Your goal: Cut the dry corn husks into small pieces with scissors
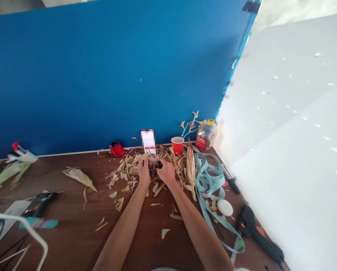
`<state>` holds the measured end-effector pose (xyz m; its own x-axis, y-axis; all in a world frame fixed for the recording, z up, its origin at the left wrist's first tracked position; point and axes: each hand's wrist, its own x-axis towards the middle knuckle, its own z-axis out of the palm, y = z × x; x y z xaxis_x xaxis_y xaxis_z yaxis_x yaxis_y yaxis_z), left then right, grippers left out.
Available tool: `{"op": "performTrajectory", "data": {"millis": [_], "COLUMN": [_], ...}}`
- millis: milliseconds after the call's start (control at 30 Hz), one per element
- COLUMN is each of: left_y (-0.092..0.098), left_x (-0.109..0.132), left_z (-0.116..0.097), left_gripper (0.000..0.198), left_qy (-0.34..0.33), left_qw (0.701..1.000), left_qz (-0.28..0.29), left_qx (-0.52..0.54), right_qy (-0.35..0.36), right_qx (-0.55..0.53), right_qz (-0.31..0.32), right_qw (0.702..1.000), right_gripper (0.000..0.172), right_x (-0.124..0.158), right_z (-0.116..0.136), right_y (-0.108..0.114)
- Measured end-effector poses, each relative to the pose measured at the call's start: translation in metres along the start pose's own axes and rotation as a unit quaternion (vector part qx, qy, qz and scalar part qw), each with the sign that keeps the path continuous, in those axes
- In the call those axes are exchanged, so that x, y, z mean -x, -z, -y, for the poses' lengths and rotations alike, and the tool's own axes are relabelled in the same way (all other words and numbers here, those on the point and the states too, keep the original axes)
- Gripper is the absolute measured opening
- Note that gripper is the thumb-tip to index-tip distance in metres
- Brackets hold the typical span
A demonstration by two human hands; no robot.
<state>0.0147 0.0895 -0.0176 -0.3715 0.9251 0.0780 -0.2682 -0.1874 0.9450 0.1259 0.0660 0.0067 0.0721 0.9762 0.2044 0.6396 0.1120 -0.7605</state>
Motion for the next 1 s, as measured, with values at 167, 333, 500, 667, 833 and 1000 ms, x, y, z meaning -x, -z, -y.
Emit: {"op": "performTrajectory", "data": {"millis": [167, 333, 500, 667, 833, 1000], "left_y": [0.000, 0.000, 0.001, -0.002, -0.005, -0.005], "left_x": [-0.003, -0.001, 0.004, 0.005, 0.007, 0.007], "left_z": [0.004, 0.000, -0.006, -0.013, -0.018, -0.016], "left_gripper": [0.035, 0.038, 0.036, 0.036, 0.036, 0.033], "left_qy": [0.019, 0.043, 0.048, 0.061, 0.048, 0.074], "left_qw": [1.000, 0.999, 0.997, 0.997, 0.998, 0.996], "left_qz": [-0.011, 0.003, 0.027, 0.023, 0.028, 0.039], "left_qx": [0.013, 0.000, -0.052, -0.047, -0.033, -0.002], "right_qy": [0.007, 0.022, 0.014, 0.003, 0.011, 0.022], "right_qx": [0.009, -0.026, -0.017, 0.003, 0.001, 0.020], "right_qz": [-0.023, -0.002, 0.042, 0.042, 0.031, 0.030], "right_qw": [1.000, 0.999, 0.999, 0.999, 0.999, 0.999], "right_gripper": [0.042, 0.043, 0.037, 0.039, 0.036, 0.036], "right_x": [-0.001, -0.002, 0.000, 0.001, 0.000, 0.001], "right_z": [0.001, -0.005, -0.008, -0.006, -0.008, -0.008], "right_y": [0.001, -0.001, -0.005, -0.004, -0.005, -0.005]}}
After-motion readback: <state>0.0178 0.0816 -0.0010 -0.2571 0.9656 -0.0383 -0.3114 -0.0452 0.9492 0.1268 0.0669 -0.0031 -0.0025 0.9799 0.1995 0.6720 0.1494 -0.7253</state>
